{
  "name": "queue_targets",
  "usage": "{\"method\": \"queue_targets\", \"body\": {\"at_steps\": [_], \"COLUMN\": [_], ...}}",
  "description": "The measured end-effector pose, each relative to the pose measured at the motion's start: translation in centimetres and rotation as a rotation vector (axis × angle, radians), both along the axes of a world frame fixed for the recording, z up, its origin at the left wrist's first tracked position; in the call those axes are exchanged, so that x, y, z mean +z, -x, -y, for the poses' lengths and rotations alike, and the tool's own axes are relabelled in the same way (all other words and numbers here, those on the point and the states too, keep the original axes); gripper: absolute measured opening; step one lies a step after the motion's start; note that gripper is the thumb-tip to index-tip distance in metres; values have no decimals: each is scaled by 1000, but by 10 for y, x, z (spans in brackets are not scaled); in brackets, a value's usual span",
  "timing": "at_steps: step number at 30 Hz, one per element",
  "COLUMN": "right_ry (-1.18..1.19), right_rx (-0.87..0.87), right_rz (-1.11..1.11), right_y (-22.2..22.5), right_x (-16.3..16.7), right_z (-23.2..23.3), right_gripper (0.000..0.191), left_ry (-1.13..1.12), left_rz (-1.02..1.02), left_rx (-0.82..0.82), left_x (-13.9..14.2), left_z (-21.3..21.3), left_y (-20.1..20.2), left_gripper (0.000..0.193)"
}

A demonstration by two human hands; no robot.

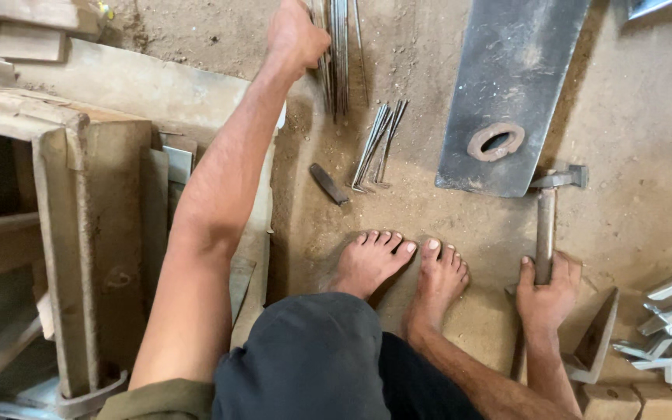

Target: The person bends thin metal rods into U-shaped pins by hand, holding each rod against a round forming tool mounted on a steel plate and striking it with a hammer to wrap the metal around the tool. Finished bent pins are set aside with a growing pile of completed pieces.

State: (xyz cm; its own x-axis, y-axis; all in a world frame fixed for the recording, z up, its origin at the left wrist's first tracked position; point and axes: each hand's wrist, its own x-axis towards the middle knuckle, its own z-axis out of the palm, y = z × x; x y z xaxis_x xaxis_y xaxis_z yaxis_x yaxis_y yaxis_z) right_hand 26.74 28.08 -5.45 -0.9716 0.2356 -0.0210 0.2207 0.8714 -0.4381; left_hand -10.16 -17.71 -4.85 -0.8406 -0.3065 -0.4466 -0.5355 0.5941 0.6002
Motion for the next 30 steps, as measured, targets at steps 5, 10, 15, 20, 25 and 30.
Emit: {"method": "queue_targets", "body": {"at_steps": [5, 10, 15, 20, 25, 30], "right_ry": [-15, -14, -33, -26, -10, -2], "right_rx": [-5, -25, -33, -18, -19, -16], "right_rz": [15, 36, 69, 42, 34, 18], "right_y": [-1, 1, 3, 3, 3, 4], "right_x": [-2, 0, 3, 6, 5, 3], "right_z": [-1, 0, 2, 1, 1, 0], "right_gripper": [32, 33, 34, 34, 33, 35], "left_ry": [-358, -395, -37, 184, 253, 464], "left_rz": [15, -5, -27, 8, -35, -210], "left_rx": [5, -4, -126, -202, -138, -291], "left_x": [0, 7, 14, 10, 1, 6], "left_z": [12, 13, 8, 13, 18, 20], "left_y": [-1, 2, 5, 7, 6, 4], "left_gripper": [35, 27, 20, 13, 18, 20]}}
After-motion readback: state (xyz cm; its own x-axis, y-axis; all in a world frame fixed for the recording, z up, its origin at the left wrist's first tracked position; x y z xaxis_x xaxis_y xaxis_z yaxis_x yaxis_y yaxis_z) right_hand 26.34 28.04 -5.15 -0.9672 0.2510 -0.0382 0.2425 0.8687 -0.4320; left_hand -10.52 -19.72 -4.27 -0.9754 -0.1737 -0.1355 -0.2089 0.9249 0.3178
